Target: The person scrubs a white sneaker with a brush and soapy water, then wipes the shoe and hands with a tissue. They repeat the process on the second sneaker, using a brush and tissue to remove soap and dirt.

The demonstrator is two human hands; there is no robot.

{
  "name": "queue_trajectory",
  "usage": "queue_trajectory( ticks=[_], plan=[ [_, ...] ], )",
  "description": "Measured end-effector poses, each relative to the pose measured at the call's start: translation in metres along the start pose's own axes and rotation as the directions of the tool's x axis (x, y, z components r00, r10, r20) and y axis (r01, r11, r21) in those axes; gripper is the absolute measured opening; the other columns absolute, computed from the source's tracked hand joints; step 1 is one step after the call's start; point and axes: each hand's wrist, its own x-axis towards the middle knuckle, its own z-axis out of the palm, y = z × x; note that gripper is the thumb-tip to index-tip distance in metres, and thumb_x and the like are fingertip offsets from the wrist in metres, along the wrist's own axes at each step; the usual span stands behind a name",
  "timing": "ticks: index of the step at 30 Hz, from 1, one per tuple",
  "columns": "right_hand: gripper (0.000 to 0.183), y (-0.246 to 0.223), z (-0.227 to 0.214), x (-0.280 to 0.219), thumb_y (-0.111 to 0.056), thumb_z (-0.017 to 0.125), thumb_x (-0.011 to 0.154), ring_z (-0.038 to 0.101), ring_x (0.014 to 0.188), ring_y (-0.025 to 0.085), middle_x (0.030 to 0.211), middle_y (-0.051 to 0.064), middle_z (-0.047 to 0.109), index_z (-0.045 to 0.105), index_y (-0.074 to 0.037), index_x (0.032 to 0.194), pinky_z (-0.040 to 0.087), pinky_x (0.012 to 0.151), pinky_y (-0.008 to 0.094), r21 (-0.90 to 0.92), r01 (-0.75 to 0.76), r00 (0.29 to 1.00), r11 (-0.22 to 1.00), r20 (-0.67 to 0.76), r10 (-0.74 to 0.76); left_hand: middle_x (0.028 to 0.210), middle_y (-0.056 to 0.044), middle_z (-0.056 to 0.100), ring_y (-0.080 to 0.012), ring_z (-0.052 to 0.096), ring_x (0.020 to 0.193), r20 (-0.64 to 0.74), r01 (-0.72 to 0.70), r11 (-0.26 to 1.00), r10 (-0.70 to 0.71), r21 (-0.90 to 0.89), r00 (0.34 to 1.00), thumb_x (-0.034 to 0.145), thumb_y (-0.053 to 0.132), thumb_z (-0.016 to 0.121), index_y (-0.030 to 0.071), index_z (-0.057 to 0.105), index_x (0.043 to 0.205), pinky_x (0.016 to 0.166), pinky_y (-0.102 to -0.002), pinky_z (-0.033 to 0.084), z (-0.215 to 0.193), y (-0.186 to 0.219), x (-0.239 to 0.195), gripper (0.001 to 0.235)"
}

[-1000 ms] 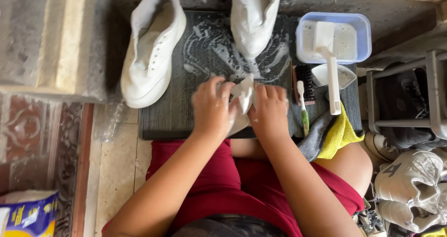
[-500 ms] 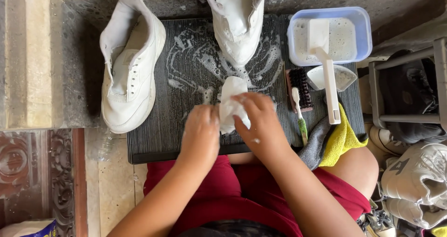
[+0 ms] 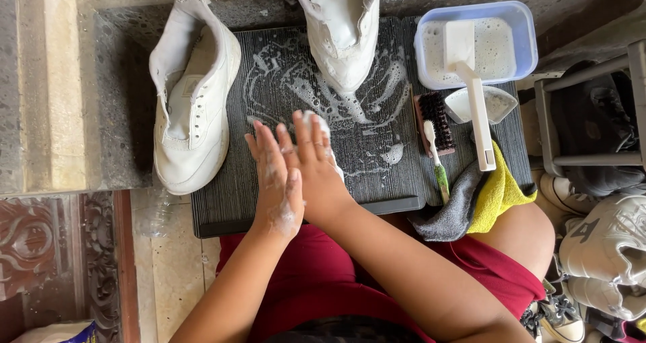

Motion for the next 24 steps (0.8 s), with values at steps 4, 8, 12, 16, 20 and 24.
queue_trajectory(
  ticks=[4,8,12,16,20,24],
  plan=[
    [0.094,-0.009,0.001,0.009,-0.016,0.064,0.095,-0.015,0.153,0.048,0.171,0.009,-0.018,0.003,-0.013,0.166,0.02,0.115,0.067,0.179,-0.178,0.961,0.967,0.241,0.133,0.165,-0.029,0.011,-0.0501,0.0,0.151,0.042,-0.09,0.909,0.08,0.406,0.996,0.102,0.05,0.024,-0.009,0.021,0.156,0.12,-0.061,0.011,0.01,-0.014,0.009,0.081],
    [0.091,0.002,0.006,0.012,-0.016,0.061,0.095,-0.007,0.156,0.04,0.172,0.007,-0.012,0.003,-0.017,0.166,0.02,0.119,0.06,0.096,-0.105,0.969,0.99,0.234,0.08,0.163,-0.031,0.016,-0.0509,0.006,0.151,0.031,-0.111,0.887,0.109,0.447,0.994,0.103,0.051,0.023,-0.01,0.024,0.155,0.121,-0.06,0.013,0.014,-0.006,0.014,0.08],
    [0.092,0.019,0.008,0.007,-0.011,0.057,0.092,-0.004,0.156,0.035,0.172,0.007,-0.008,0.003,-0.019,0.166,0.022,0.12,0.053,-0.133,-0.007,0.977,0.991,0.209,0.035,0.165,-0.029,0.012,-0.0479,-0.001,0.151,0.057,-0.118,0.884,0.103,0.452,0.993,0.1,0.06,0.013,-0.009,0.021,0.156,0.121,-0.058,0.012,0.021,0.004,0.018,0.09],
    [0.084,0.174,0.2,0.019,-0.012,0.058,0.096,-0.006,0.159,0.022,0.174,0.002,-0.004,0.01,-0.018,0.166,0.001,0.129,0.041,-0.333,0.037,0.998,0.942,-0.042,-0.054,0.164,-0.031,0.013,-0.0502,0.002,0.15,0.059,-0.144,0.852,0.132,0.503,0.989,0.103,0.056,0.019,-0.011,0.022,0.155,0.12,-0.059,0.017,0.049,0.006,0.027,0.085],
    [0.082,0.15,0.135,0.003,-0.02,0.053,0.097,-0.005,0.158,0.027,0.174,0.005,0.001,0.009,-0.016,0.166,-0.007,0.125,0.049,-0.434,-0.179,0.978,0.883,-0.173,0.113,0.164,-0.031,0.012,-0.0496,0.003,0.15,0.107,-0.214,0.837,0.186,0.503,0.977,0.104,0.055,0.018,-0.009,0.019,0.156,0.12,-0.058,0.018,0.071,0.011,0.038,0.083],
    [0.08,0.121,0.083,-0.004,-0.018,0.052,0.097,-0.004,0.158,0.03,0.174,0.007,0.007,0.013,-0.014,0.167,-0.006,0.124,0.055,-0.436,-0.316,0.944,0.843,-0.23,0.235,0.164,-0.033,0.008,-0.0522,0.005,0.149,0.154,-0.314,0.882,0.276,0.352,0.949,0.103,0.06,0.012,-0.009,0.014,0.157,0.119,-0.062,0.018,0.078,0.021,0.045,0.087]
  ],
)
